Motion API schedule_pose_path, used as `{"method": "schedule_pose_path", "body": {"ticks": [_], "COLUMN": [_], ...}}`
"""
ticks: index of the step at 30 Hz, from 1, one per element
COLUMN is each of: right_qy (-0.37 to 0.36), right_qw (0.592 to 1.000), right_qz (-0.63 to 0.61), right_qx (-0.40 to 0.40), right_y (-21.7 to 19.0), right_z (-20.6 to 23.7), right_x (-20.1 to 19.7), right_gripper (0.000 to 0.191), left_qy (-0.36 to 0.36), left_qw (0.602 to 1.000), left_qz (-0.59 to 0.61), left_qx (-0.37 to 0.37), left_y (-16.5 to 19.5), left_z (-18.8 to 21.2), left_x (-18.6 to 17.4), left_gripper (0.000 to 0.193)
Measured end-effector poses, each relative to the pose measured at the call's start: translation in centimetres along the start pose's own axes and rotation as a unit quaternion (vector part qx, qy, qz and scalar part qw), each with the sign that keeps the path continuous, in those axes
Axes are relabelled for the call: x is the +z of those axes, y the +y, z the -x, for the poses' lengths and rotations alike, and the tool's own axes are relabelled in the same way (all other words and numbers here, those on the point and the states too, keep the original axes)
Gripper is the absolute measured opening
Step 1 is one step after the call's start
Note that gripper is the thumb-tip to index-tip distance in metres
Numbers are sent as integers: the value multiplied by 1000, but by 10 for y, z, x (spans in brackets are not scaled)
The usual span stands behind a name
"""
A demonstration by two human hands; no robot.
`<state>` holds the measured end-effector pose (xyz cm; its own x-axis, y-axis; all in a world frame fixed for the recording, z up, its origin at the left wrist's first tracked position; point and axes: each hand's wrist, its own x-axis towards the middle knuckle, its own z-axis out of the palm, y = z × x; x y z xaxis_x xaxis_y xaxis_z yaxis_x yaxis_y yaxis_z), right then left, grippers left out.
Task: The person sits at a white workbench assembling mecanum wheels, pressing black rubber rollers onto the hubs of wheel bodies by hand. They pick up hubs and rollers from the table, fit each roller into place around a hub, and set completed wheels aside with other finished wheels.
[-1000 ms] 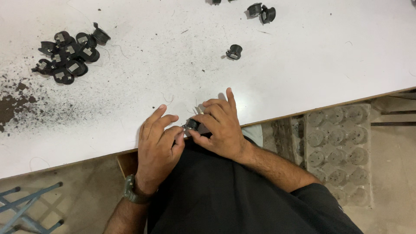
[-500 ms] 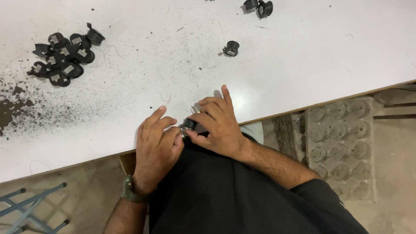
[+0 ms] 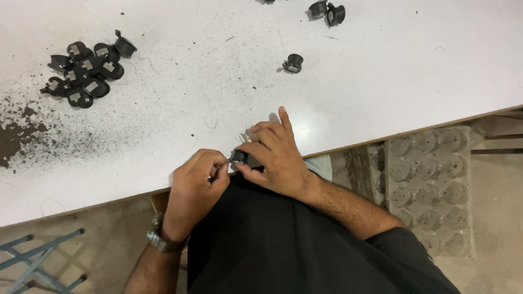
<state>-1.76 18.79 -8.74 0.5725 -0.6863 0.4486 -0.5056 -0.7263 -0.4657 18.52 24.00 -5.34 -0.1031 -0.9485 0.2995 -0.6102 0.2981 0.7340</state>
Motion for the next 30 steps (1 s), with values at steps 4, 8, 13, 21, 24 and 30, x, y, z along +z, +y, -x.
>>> {"method": "schedule_pose_path", "body": {"ticks": [4,8,13,21,24,30], "right_qy": [27,88,89,88,82,58], "right_qw": [999,990,983,989,989,996], "right_qz": [-19,-99,-153,-113,-112,-66], "right_qx": [0,-52,-41,-39,-40,-32], "right_y": [1,-2,-5,-4,-5,5], "right_z": [4,19,29,27,27,16], "right_x": [-1,-2,15,18,18,5], "right_gripper": [36,28,32,32,32,30], "left_qy": [40,76,84,93,91,42], "left_qw": [999,997,996,995,995,998], "left_qz": [-23,-17,20,20,10,3], "left_qx": [-14,5,29,42,39,36], "left_y": [-4,-8,-11,-15,-15,-15], "left_z": [3,3,6,8,9,0], "left_x": [12,22,32,38,39,26], "left_gripper": [15,18,21,20,20,15]}}
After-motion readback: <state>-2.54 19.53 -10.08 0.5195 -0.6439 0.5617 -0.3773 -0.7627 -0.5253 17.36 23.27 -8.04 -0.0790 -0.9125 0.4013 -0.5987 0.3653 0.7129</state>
